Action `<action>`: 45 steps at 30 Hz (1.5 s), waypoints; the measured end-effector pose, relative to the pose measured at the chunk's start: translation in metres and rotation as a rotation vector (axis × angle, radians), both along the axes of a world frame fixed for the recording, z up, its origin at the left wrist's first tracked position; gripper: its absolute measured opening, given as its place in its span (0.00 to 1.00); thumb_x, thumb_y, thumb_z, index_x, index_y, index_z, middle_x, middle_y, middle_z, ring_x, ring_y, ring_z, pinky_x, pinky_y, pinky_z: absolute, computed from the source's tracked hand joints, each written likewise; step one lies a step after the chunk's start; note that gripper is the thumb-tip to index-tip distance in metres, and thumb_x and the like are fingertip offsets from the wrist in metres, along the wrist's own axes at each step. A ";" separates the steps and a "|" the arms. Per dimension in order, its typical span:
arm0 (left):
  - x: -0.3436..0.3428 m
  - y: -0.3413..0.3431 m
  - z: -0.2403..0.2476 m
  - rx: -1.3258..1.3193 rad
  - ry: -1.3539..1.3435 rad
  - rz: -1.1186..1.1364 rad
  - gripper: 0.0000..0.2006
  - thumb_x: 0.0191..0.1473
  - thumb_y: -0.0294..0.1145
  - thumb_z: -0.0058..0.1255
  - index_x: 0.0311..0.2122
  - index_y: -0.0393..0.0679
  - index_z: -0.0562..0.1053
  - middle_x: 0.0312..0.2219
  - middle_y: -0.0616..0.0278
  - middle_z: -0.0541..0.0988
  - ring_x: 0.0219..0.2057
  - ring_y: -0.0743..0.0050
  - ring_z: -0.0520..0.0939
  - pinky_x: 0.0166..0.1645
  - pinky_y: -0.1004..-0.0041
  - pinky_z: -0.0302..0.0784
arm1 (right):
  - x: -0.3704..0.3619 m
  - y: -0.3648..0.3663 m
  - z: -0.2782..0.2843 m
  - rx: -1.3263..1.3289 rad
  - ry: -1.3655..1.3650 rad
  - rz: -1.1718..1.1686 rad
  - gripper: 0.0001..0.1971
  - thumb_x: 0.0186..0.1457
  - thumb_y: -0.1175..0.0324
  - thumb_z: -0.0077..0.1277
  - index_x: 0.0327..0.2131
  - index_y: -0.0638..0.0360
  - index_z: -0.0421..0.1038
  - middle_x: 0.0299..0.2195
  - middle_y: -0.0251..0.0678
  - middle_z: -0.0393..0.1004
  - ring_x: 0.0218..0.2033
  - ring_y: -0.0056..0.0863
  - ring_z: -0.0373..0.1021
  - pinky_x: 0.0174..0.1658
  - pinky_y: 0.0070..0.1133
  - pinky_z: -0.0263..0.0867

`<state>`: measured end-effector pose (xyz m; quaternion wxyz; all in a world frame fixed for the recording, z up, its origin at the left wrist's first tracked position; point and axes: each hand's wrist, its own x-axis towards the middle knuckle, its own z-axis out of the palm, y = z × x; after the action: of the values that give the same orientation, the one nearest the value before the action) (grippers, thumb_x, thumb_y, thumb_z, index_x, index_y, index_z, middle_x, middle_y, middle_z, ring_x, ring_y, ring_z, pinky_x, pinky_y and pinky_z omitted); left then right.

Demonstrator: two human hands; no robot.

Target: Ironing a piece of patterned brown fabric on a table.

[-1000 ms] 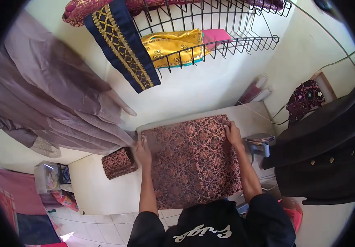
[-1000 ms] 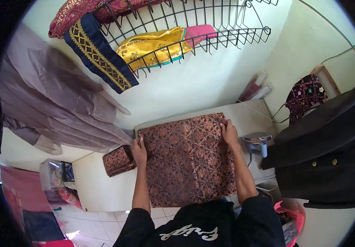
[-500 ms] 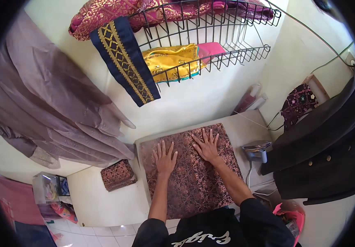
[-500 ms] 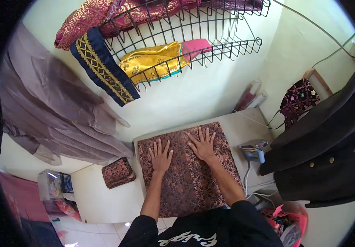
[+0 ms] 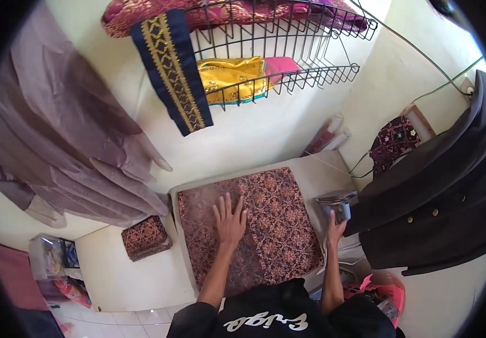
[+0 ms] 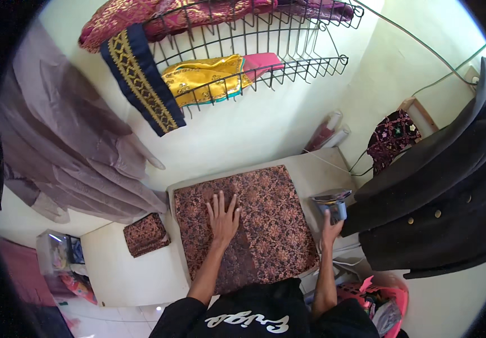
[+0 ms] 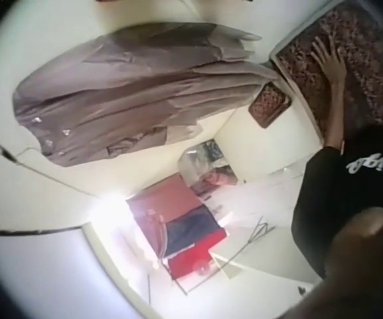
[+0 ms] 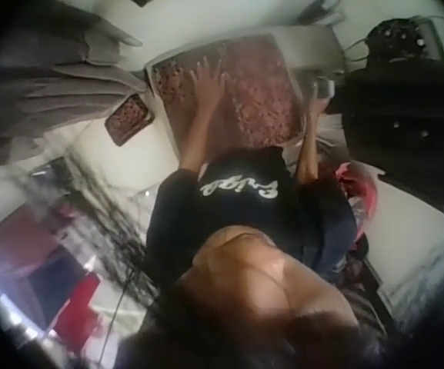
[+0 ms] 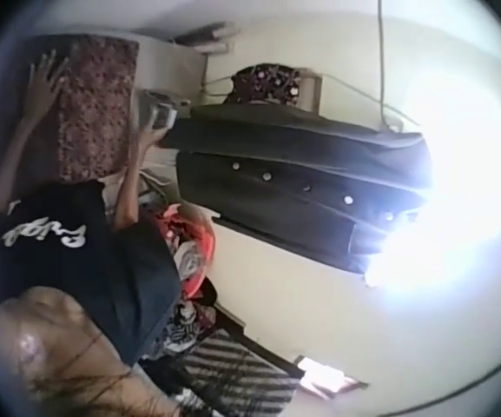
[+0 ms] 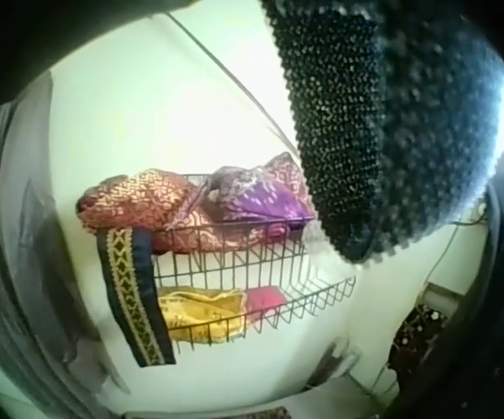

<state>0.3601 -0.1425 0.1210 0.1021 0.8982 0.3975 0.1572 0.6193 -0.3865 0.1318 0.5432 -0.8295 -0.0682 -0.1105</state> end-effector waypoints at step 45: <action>0.010 0.029 -0.042 -0.045 0.052 0.070 0.32 0.60 0.53 0.41 0.67 0.52 0.56 0.68 0.61 0.51 0.69 0.54 0.48 0.70 0.46 0.37 | 0.022 0.207 0.026 -0.894 -0.028 0.758 0.27 0.56 0.46 0.50 0.33 0.69 0.73 0.30 0.60 0.75 0.33 0.56 0.74 0.41 0.42 0.71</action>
<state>0.3703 -0.1134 0.0790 0.1061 0.8851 0.4346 0.1281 0.6410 -0.1796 0.1579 0.1410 -0.8943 -0.4074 0.1202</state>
